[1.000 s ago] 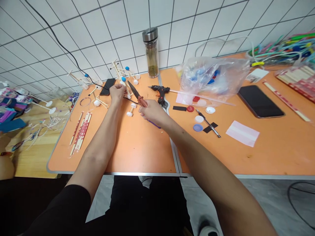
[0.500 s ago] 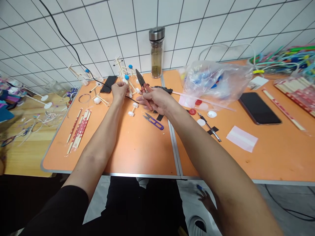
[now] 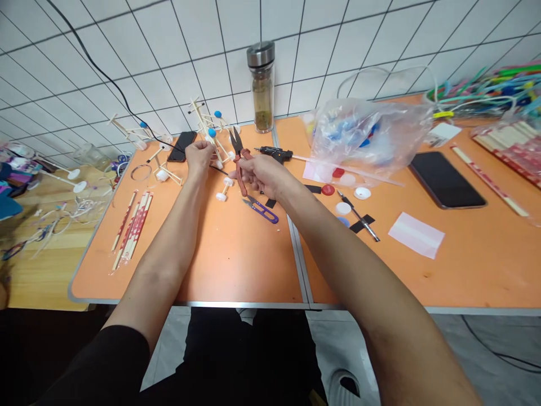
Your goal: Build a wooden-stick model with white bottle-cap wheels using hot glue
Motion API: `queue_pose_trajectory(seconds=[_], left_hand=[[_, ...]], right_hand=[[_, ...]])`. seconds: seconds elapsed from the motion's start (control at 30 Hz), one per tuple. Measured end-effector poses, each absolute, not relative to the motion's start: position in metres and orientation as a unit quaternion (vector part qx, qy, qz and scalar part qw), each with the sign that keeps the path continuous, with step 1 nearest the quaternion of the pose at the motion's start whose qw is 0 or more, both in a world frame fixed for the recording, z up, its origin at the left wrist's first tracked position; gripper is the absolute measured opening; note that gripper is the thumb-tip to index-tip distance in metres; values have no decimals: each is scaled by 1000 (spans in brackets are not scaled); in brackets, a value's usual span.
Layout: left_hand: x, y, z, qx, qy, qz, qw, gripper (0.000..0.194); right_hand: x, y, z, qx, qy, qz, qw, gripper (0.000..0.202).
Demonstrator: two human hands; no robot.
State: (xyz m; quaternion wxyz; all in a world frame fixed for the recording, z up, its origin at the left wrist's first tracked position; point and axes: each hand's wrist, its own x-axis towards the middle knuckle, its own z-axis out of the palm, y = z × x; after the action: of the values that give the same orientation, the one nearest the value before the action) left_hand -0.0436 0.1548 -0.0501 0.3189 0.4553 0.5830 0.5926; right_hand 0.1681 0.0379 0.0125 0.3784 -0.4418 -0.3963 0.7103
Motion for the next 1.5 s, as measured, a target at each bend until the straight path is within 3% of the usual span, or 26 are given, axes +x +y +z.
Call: queue_pose_trajectory(seconds=[0.4,0.73,1.27,1.5], left_hand=[[-45,158,-56,464,569,598,322,26],[-44,151,-50,476,564,601,307,30],[-45,153,-51,473,590,585,293,27],[-47,157,-55,475,586,585,298,29]], right_hand=[[147,33,13,-404,-393,756,333,16],[121,39,22,-366,-337,797,343,27],[109,57,15,-339,-328,799,372,23],[106,49,29,-367,-321,793,365,34]])
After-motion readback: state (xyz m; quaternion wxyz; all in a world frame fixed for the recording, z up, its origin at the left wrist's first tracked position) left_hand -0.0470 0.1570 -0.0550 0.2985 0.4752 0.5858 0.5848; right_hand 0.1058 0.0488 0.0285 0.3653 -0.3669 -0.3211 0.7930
